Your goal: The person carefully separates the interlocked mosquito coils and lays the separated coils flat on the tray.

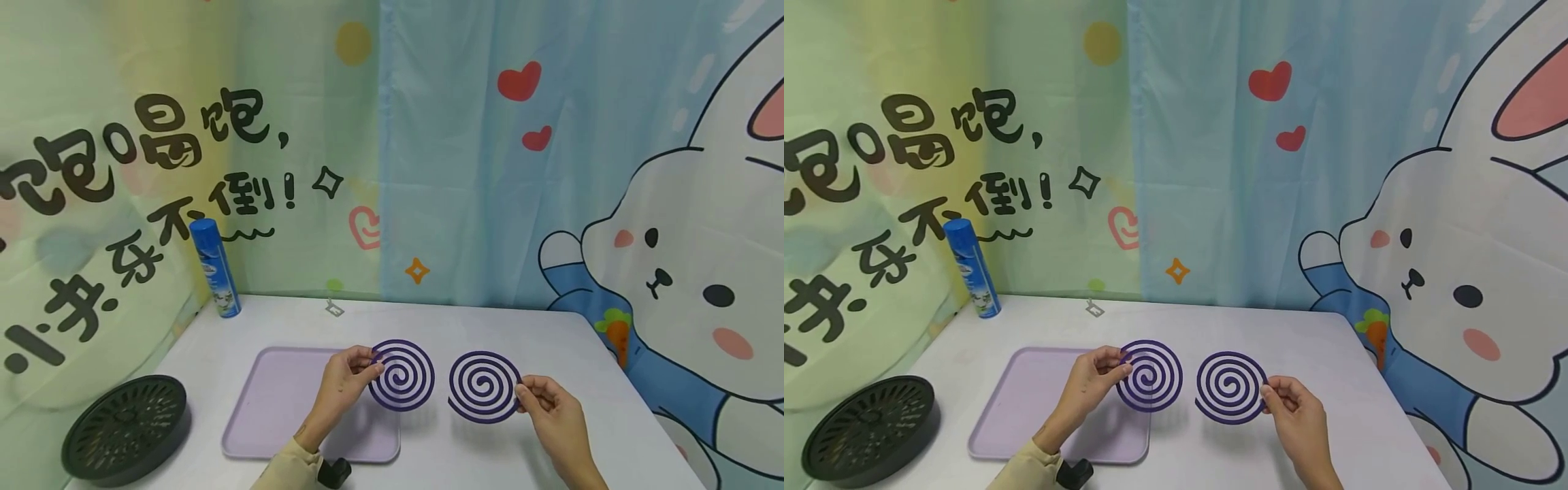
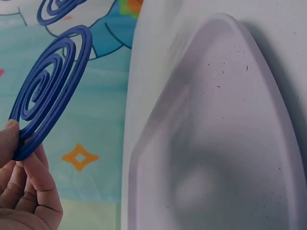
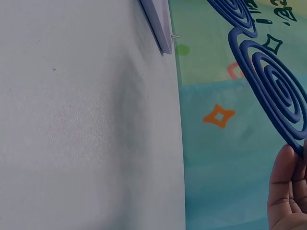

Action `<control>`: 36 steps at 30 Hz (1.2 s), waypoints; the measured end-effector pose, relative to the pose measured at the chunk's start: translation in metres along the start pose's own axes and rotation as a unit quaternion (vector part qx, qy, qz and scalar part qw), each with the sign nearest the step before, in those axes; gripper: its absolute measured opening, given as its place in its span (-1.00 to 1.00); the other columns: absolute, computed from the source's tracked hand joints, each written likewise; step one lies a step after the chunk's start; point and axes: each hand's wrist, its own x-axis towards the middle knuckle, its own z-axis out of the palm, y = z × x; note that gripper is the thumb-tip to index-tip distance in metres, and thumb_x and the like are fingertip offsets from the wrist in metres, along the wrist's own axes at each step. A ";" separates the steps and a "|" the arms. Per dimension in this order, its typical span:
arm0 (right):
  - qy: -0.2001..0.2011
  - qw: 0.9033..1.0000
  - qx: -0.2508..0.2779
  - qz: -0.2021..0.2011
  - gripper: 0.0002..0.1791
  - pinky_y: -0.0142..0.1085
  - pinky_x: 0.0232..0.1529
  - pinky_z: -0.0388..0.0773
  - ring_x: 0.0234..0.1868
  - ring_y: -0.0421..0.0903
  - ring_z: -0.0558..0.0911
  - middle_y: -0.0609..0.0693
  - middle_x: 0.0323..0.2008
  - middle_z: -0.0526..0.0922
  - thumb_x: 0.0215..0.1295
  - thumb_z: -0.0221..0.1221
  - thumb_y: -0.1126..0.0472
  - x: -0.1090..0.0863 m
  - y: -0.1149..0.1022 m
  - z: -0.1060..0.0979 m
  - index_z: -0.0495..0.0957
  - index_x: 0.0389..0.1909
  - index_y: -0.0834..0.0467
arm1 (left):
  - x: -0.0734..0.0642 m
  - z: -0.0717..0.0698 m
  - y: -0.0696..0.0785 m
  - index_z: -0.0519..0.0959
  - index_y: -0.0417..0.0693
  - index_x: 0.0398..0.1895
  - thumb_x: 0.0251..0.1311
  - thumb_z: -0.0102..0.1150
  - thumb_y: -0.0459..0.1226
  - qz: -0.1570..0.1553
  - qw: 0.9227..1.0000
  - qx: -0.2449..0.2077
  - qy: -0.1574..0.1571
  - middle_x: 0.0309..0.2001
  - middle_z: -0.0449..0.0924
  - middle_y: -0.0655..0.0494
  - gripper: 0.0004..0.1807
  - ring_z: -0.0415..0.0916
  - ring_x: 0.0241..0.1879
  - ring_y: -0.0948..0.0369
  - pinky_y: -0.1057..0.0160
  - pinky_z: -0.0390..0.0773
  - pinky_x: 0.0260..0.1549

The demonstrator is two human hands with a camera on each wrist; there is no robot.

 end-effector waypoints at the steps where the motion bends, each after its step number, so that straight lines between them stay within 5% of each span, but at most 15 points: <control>1: -0.001 1.000 0.001 0.000 -0.77 -0.47 -0.29 0.66 -0.38 -0.24 0.65 0.15 -0.18 0.70 0.43 0.22 0.26 0.000 0.000 0.000 0.56 -0.01 0.31 | 0.000 0.000 0.000 0.65 -0.32 -0.16 0.12 0.43 -0.40 0.000 1.000 -0.004 0.001 -0.34 0.72 -0.09 -0.76 0.60 -0.35 0.25 0.46 0.60 -0.32; 36: -0.045 0.998 0.032 0.027 -0.68 -0.45 -0.24 0.67 -0.32 -0.23 0.67 0.11 -0.17 0.69 0.45 0.21 0.22 0.004 -0.004 0.012 0.53 0.07 0.35 | -0.007 -0.025 -0.010 0.63 -0.29 -0.15 0.03 0.43 -0.48 -0.057 0.998 -0.013 0.037 -0.48 0.70 -0.02 -0.72 0.55 -0.50 0.30 0.44 0.48 -0.51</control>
